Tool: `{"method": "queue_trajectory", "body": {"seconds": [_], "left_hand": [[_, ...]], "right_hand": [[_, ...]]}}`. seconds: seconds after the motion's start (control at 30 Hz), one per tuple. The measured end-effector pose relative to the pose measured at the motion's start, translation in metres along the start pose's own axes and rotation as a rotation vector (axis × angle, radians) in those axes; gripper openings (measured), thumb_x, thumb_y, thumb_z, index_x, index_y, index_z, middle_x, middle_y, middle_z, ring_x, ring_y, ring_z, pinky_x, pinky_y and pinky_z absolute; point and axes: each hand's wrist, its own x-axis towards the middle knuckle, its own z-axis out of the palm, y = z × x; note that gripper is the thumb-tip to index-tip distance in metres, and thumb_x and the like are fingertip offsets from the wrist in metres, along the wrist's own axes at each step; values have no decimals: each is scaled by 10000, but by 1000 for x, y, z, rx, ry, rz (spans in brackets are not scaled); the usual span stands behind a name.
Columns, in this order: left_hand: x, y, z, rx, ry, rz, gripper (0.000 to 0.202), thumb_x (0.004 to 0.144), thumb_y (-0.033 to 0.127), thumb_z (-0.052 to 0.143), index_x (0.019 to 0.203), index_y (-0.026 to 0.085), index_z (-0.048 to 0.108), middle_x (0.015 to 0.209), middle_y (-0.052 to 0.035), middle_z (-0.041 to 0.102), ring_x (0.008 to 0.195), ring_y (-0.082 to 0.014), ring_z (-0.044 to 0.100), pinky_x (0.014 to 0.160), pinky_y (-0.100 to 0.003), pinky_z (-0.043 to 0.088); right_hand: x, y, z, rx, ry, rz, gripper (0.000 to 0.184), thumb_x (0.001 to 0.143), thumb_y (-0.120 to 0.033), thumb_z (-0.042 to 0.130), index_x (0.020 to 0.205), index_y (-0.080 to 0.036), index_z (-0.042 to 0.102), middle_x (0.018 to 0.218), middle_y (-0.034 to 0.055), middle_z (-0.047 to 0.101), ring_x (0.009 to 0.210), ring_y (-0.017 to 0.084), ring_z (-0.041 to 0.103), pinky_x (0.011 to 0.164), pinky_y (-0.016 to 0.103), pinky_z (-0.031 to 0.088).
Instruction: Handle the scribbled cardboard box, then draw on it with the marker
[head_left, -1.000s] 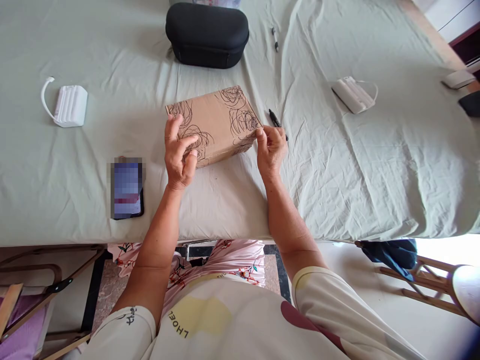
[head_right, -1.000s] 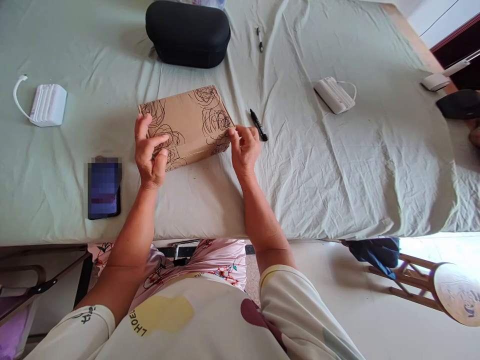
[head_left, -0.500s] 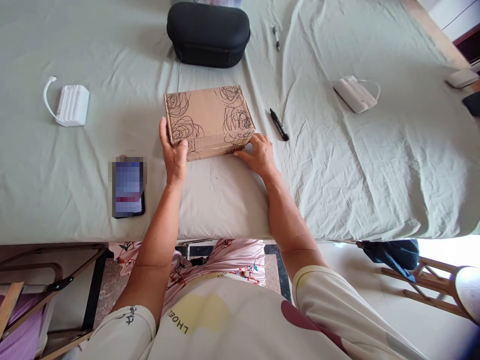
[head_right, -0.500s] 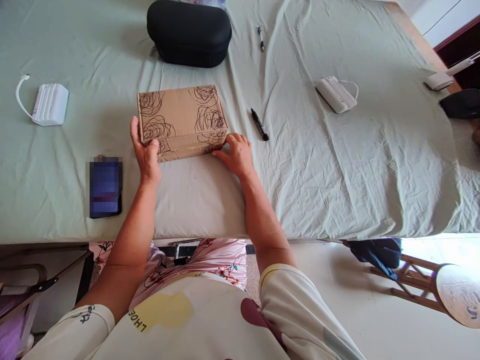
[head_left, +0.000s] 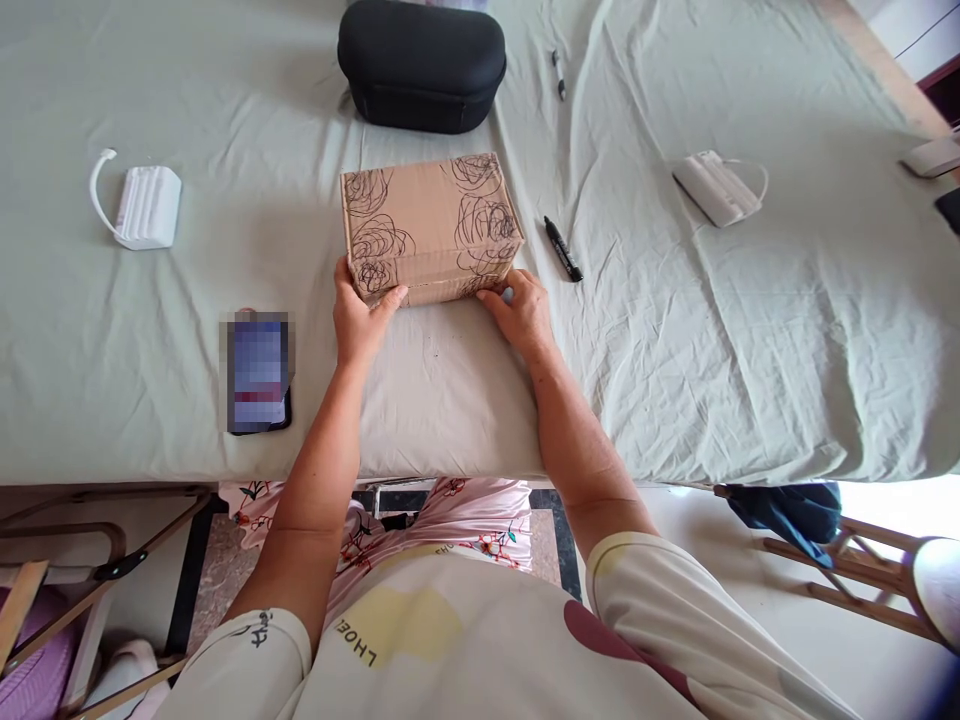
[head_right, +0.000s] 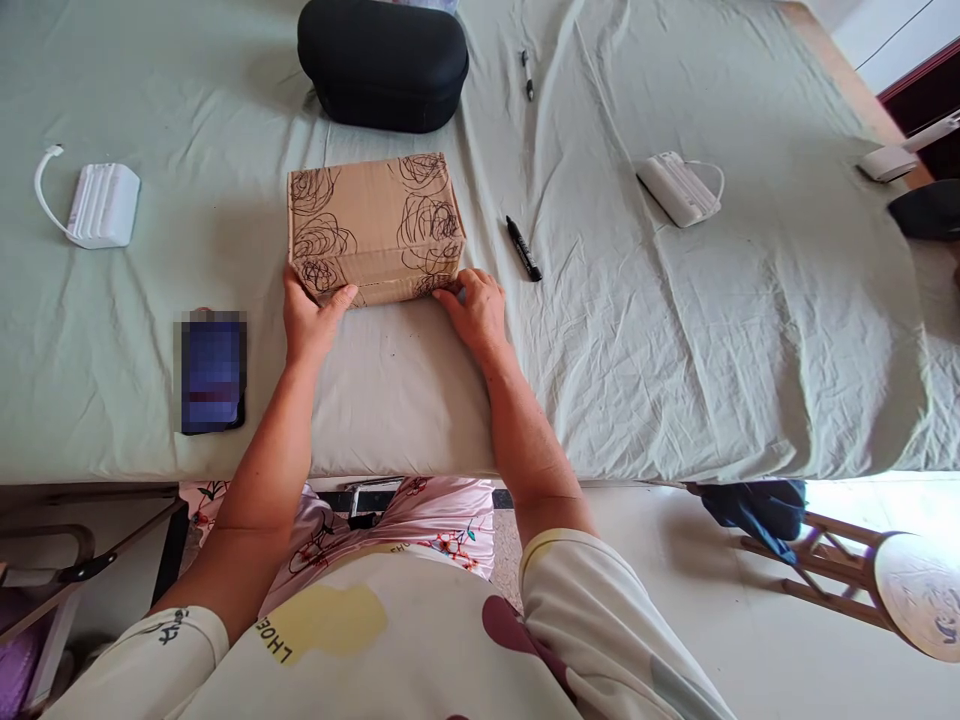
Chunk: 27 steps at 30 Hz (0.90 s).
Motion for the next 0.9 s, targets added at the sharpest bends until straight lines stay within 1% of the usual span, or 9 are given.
{"method": "queue_trajectory", "body": {"seconds": [0.13, 0.2, 0.27, 0.33, 0.47, 0.57, 0.67, 0.77, 0.9], "left_hand": [[-3, 8, -3, 374, 4, -79, 906, 693, 348, 947, 1461, 192, 493, 1586, -224, 571, 1606, -417, 424, 1370, -638, 260], [-4, 12, -4, 467, -12, -100, 936, 680, 298, 953, 1481, 191, 480, 1620, -233, 535, 1613, -429, 406, 1367, -672, 235], [-4, 14, -6, 501, -45, -102, 937, 696, 258, 940, 1500, 193, 463, 1628, -229, 529, 1597, -417, 434, 1360, -668, 260], [-4, 13, -7, 509, -62, -82, 923, 711, 227, 926, 1506, 197, 457, 1610, -217, 554, 1571, -402, 477, 1351, -645, 300], [-2, 12, -7, 509, -28, -38, 830, 736, 184, 901, 1462, 199, 499, 1509, -181, 655, 1463, -375, 601, 1298, -580, 420], [-2, 15, -8, 515, -15, -34, 791, 741, 157, 897, 1440, 168, 526, 1451, -179, 697, 1403, -374, 649, 1259, -548, 474], [-2, 19, -9, 531, -38, -72, 742, 760, 140, 882, 1422, 125, 547, 1408, -198, 721, 1375, -387, 667, 1232, -544, 497], [-3, 21, -10, 528, -60, -89, 646, 797, 124, 836, 1386, 134, 572, 1391, -192, 730, 1374, -380, 672, 1229, -539, 502], [-2, 18, -10, 551, -75, -93, 619, 823, 121, 783, 1401, 127, 561, 1361, -197, 737, 1352, -381, 687, 1219, -546, 514]], "right_hand": [[-1, 1, 2, -17, 1, -23, 231, 923, -449, 656, 828, -260, 564, 1029, 93, 705, 1028, 305, 611, 998, 516, 485], [-1, 1, 3, -12, -4, -32, 217, 923, -436, 657, 838, -261, 562, 1018, 89, 699, 1014, 300, 609, 995, 514, 484], [-1, 0, 3, -9, -10, -40, 222, 919, -438, 665, 839, -262, 557, 982, 79, 689, 981, 292, 606, 981, 506, 488], [0, 0, 3, -13, -20, -41, 246, 911, -449, 679, 826, -263, 543, 937, 70, 676, 940, 284, 598, 961, 495, 491], [0, -2, 2, 4, -22, -45, 281, 910, -457, 684, 803, -263, 511, 870, 52, 648, 894, 269, 583, 919, 470, 490], [0, -4, 1, 16, -16, -46, 278, 905, -456, 682, 809, -260, 509, 857, 47, 636, 874, 265, 575, 889, 460, 483], [0, -5, 1, 16, -10, -39, 282, 899, -460, 686, 815, -259, 507, 856, 45, 633, 856, 261, 566, 862, 454, 477], [0, -4, 1, 3, 0, -33, 289, 901, -467, 692, 817, -259, 509, 864, 49, 639, 869, 264, 568, 861, 447, 478], [-1, -4, 0, -6, -19, -47, 271, 935, -482, 668, 846, -255, 549, 924, 66, 665, 934, 279, 590, 906, 454, 481]]}}
